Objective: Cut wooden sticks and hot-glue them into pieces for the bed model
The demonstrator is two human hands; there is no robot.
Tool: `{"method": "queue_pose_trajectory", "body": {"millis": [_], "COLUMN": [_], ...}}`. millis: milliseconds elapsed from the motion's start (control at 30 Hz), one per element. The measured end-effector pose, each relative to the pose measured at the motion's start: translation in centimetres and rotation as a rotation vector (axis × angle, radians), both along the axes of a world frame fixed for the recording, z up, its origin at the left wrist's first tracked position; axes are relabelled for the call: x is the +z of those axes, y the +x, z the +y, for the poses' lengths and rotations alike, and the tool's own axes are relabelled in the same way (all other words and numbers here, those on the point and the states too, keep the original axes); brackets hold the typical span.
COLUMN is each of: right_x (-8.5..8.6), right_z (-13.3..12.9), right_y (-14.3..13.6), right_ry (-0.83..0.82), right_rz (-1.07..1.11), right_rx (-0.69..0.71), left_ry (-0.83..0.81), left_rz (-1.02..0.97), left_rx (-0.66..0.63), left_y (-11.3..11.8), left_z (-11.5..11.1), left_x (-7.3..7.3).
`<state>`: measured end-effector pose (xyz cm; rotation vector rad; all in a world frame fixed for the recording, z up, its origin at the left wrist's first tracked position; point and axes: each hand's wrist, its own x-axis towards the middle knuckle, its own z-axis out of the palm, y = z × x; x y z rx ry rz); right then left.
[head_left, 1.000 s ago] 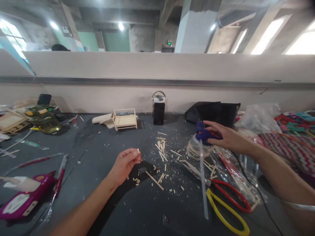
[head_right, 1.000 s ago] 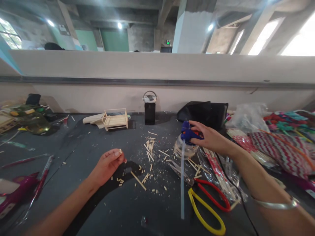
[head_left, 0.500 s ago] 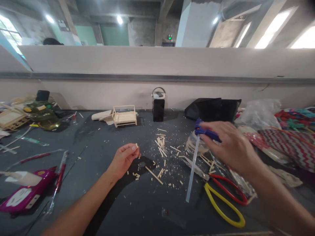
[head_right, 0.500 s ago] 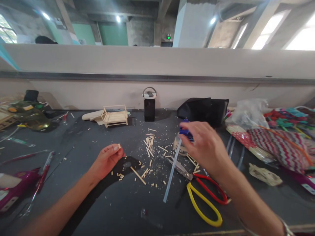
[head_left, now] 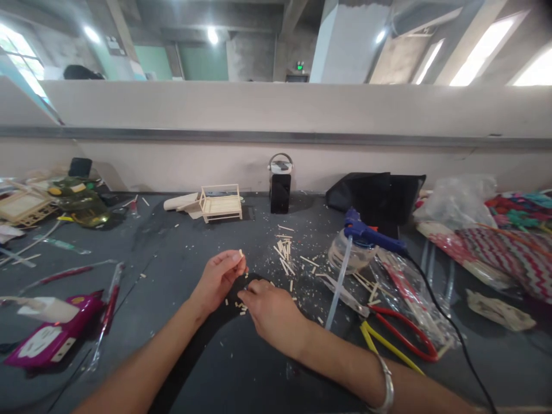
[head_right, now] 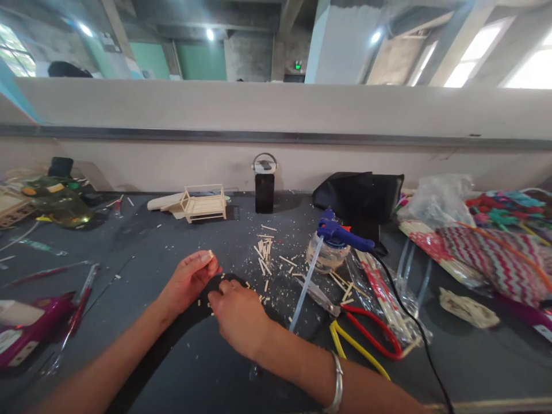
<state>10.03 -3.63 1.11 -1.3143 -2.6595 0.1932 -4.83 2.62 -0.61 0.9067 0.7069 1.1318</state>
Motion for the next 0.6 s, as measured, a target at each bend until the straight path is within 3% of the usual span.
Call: {"method": "queue_pose_trajectory", "body": {"millis": [333, 600], "right_x": [-2.0, -2.7], "right_z": [0.5, 0.9], "right_y": [-0.9, -0.7], "right_ry": [-0.022, -0.165], "right_rz": [0.007, 0.247], "right_rx": [-0.026, -0.147], "left_ry": [0.007, -0.013], "left_rz": [-0.037, -0.01], "left_rx": [-0.024, -0.023], "left_y": [0.0, 0.0], "left_z": [0.0, -0.1], "left_x": [-0.6, -0.4]}}
